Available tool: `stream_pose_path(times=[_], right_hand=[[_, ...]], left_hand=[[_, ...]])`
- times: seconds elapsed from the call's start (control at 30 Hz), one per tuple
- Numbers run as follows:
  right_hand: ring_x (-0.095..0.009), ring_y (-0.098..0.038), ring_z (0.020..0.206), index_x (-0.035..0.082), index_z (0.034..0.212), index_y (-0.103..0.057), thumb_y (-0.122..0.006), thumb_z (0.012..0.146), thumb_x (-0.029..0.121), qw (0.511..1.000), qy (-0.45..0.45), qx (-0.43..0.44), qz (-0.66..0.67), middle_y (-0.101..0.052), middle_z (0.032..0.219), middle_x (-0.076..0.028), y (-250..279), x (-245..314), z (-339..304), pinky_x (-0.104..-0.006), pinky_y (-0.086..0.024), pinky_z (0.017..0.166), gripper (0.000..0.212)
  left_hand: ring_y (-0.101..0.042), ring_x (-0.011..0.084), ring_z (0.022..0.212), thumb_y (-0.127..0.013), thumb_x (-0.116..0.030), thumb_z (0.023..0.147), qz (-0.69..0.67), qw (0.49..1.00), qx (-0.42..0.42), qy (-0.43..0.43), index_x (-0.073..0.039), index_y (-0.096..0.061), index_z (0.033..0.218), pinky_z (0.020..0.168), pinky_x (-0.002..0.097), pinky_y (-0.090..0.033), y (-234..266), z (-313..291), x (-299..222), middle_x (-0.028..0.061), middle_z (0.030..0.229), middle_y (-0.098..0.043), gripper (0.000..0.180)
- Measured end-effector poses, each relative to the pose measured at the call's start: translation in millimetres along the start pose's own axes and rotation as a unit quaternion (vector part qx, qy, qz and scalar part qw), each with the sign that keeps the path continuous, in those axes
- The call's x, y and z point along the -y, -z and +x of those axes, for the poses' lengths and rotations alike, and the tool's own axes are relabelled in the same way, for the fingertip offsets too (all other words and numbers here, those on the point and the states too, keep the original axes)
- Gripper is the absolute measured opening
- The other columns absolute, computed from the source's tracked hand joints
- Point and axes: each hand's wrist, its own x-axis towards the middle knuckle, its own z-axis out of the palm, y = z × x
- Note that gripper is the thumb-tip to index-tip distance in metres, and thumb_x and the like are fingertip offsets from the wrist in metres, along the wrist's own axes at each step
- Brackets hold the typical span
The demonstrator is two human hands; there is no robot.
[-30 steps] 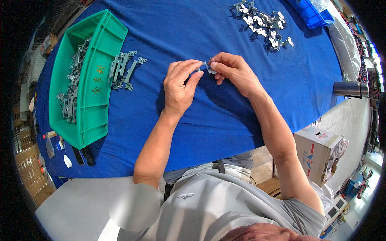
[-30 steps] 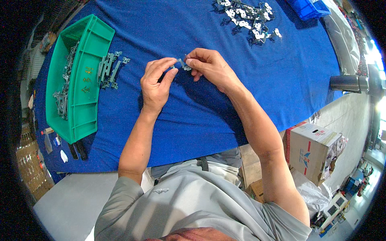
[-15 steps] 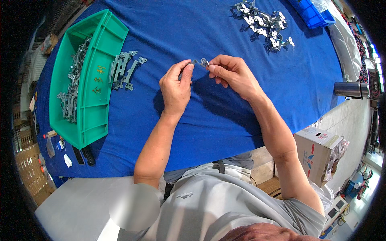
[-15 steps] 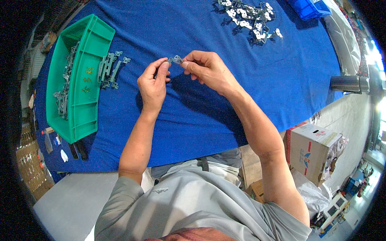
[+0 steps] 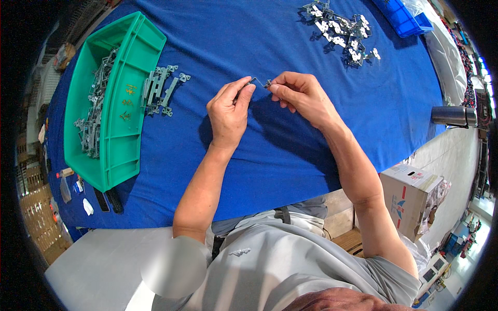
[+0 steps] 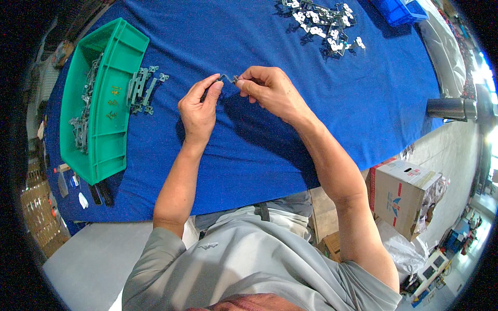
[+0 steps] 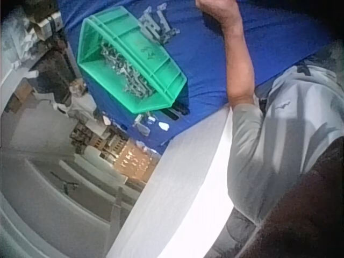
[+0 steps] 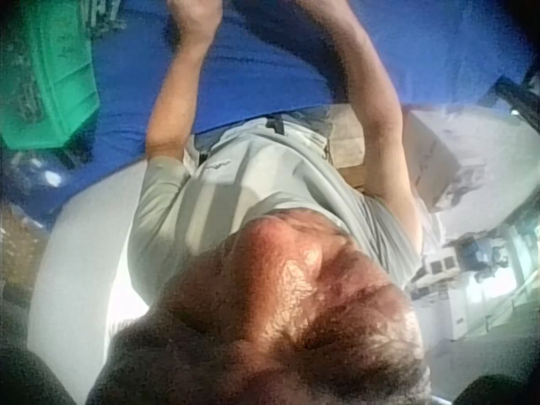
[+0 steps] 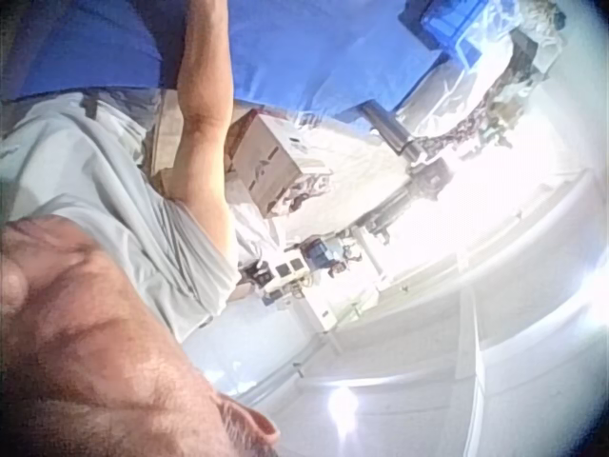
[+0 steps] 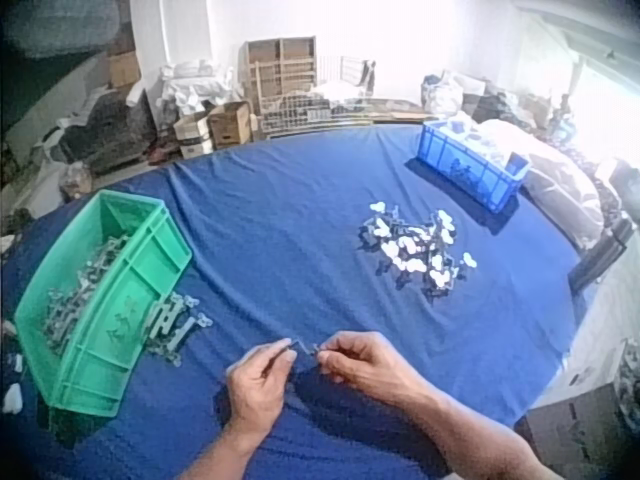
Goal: The person picks up a metal bracket and a small metal piece from the table, fits the piece into the bracket by hand, and places the assembled unit onto a pile.
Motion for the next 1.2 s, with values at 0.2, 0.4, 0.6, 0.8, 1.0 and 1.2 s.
stream_pose_path(times=[0.2,0.4,0.6,0.8,1.0,1.2], right_hand=[[-0.004,-0.057,0.068,0.005,0.096,-0.07,-0.064,0.097,0.028,1.0,-0.003,0.011,-0.001,-0.067,0.079,0.001,0,0,0,-0.0209,-0.044,0.055,0.024],[-0.005,-0.058,0.068,0.003,0.098,-0.07,-0.064,0.097,0.026,1.0,-0.007,0.004,0.004,-0.068,0.079,0.0,0,-3,2,-0.0222,-0.045,0.056,0.023],[-0.008,-0.059,0.067,0.0,0.098,-0.068,-0.064,0.097,0.019,0.99,0.082,-0.032,-0.109,-0.067,0.077,-0.003,-1,-13,6,-0.0279,-0.049,0.06,0.019],[-0.01,-0.06,0.067,0.001,0.103,-0.065,-0.066,0.096,0.019,0.999,0.027,-0.03,-0.025,-0.064,0.076,-0.003,-2,-13,7,-0.0266,-0.052,0.062,0.019],[-0.009,-0.06,0.071,0.002,0.106,-0.065,-0.065,0.097,0.02,0.999,0.027,-0.008,0.033,-0.064,0.082,-0.004,-2,-5,5,-0.0263,-0.052,0.061,0.021],[-0.008,-0.057,0.072,0.002,0.103,-0.065,-0.06,0.1,0.02,0.984,0.119,-0.11,-0.076,-0.064,0.084,-0.001,0,-14,8,-0.0238,-0.047,0.059,0.019]], left_hand=[[-0.066,0.0101,0.077,-0.071,-0.013,0.094,-0.031,0.998,0.004,0.056,-0.001,-0.074,0.109,0.069,0.025,-0.052,-1,-1,4,0.0068,0.091,-0.074,0.02],[-0.066,0.011,0.08,-0.072,-0.012,0.092,-0.012,1.0,0.002,0.022,-0.001,-0.073,0.11,0.072,0.0255,-0.053,1,1,1,0.0076,0.093,-0.074,0.021],[-0.067,0.0138,0.086,-0.076,-0.008,0.087,-0.001,1.0,0.002,0.027,-0.001,-0.073,0.106,0.076,0.0273,-0.053,2,1,-7,0.0106,0.1,-0.072,0.021],[-0.067,0.0192,0.09,-0.078,-0.005,0.083,0.063,0.995,-0.002,-0.079,-0.002,-0.074,0.104,0.077,0.0301,-0.054,2,3,-2,0.0107,0.102,-0.073,0.022],[-0.067,0.0205,0.09,-0.078,-0.005,0.082,0.08,0.99,0.01,-0.112,-0.002,-0.074,0.103,0.077,0.0312,-0.053,2,3,-2,0.0108,0.102,-0.073,0.021],[-0.067,0.0273,0.084,-0.076,-0.008,0.083,0.063,0.99,0.007,-0.125,-0.001,-0.073,0.1,0.076,0.0361,-0.054,-3,2,-3,0.0132,0.096,-0.072,0.019]])
